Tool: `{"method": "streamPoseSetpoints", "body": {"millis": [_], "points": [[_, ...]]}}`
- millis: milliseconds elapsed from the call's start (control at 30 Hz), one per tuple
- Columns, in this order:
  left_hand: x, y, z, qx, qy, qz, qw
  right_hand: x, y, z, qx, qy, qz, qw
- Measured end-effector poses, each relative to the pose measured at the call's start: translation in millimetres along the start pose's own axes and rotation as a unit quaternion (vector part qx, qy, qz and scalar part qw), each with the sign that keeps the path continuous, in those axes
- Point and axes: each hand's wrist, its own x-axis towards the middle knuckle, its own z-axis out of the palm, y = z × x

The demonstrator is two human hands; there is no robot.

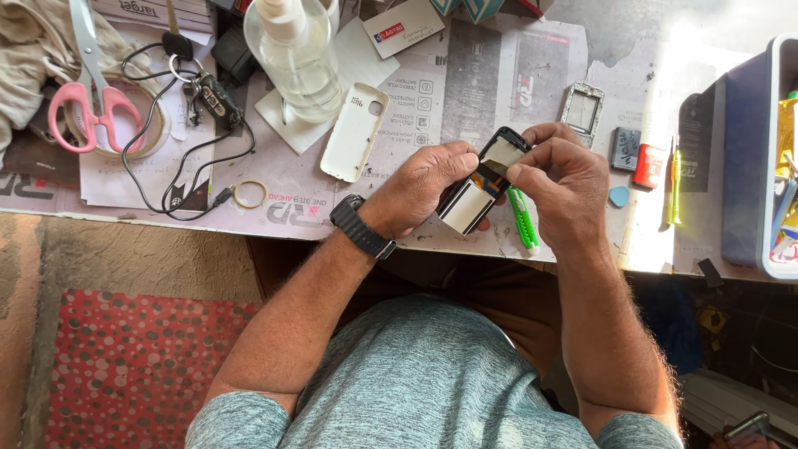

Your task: The person disassembles a mobile phone at a cluttered workbench, prying open the housing with a green plastic tool, removing internal components by hand, and using a file and tweezers to work on the phone's parts and edges.

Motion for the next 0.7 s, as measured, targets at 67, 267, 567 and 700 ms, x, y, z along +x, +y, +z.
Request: {"method": "streamPoseSetpoints", "body": {"millis": [67,267,567,700], "points": [[-0.4,0.1,0.1,-0.009,0.003,-0.002,1.0,-0.2,-1.4,-0.3,0.0,-0.006,-0.013,1.0],[0.8,-2.5,-2.3,-0.01,-0.011,0.005,1.0,-3.7,-4.0,-1.7,-0.073,-0.022,-0.035,0.996],[-0.1,-1.9,-2.2,-0.007,0.015,-0.001,1.0,-2.9,-7.4,4.1,-0.21,-0.056,-0.079,0.973],[0.3,-2.0,-2.4,-0.021,0.02,-0.01,1.0,-3.0,-8.3,4.8,-0.226,-0.049,-0.066,0.971]]}}
